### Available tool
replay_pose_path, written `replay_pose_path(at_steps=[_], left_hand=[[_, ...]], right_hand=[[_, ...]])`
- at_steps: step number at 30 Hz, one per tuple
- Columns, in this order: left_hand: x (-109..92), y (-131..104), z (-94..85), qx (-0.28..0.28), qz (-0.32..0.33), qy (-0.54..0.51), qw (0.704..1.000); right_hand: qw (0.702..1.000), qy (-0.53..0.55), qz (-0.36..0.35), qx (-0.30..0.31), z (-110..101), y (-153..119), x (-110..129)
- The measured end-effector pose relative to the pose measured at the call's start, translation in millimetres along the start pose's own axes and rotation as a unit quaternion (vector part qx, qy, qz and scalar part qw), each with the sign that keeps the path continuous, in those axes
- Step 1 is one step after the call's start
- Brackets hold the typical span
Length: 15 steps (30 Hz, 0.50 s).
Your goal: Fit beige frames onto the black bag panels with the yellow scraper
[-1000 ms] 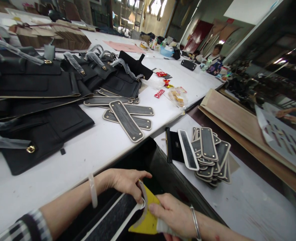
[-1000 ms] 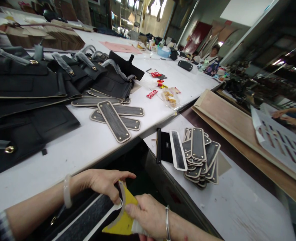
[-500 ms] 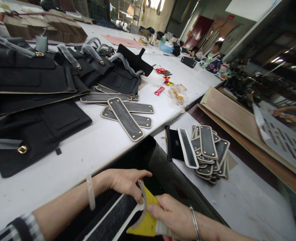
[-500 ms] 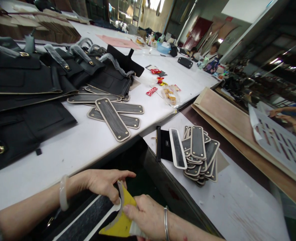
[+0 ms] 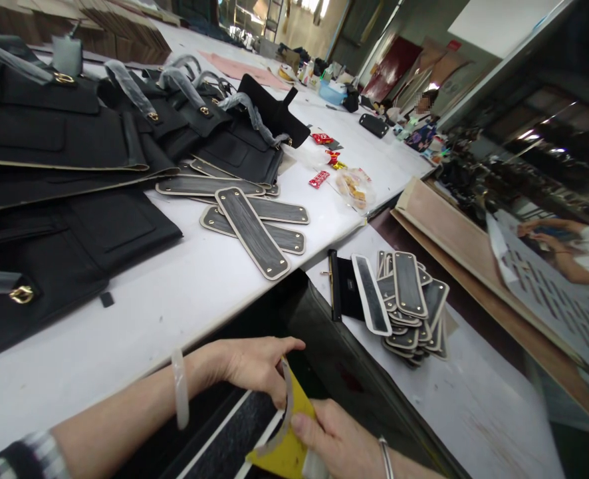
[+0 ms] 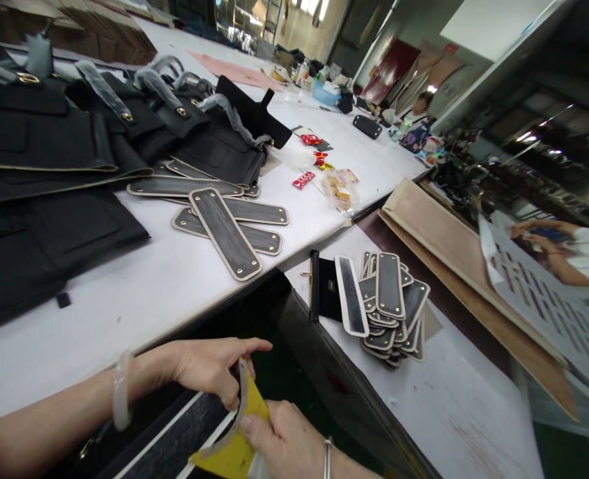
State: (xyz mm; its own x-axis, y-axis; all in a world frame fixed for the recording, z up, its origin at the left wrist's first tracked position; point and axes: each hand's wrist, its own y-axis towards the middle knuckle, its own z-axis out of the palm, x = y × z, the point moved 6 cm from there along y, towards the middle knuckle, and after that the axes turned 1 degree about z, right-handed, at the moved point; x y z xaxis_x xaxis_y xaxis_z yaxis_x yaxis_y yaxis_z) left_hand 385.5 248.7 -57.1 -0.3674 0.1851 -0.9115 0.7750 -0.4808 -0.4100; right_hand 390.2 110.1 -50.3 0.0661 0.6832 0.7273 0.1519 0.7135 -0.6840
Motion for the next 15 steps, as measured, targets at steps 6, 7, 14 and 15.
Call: replay_pose_path(at_steps=[6,7,14,15], left_hand=[[-1,-1,-2.1,-0.016,0.009,-0.014,1.000],[-1,-1,-2.0,-0.018,0.011,-0.021,1.000],[-4,-9,-1.1,-0.045,0.029,-0.107,0.993],[-6,-13,-3.2,-0.056,0.032,-0.105,0.992]], right_hand=[[0.996,-0.024,0.088,0.008,0,-6,9],[0.995,-0.032,0.097,0.009,-1,-6,11],[0.989,-0.021,0.138,0.040,7,1,15],[0.990,-0.012,0.135,0.042,11,3,14]])
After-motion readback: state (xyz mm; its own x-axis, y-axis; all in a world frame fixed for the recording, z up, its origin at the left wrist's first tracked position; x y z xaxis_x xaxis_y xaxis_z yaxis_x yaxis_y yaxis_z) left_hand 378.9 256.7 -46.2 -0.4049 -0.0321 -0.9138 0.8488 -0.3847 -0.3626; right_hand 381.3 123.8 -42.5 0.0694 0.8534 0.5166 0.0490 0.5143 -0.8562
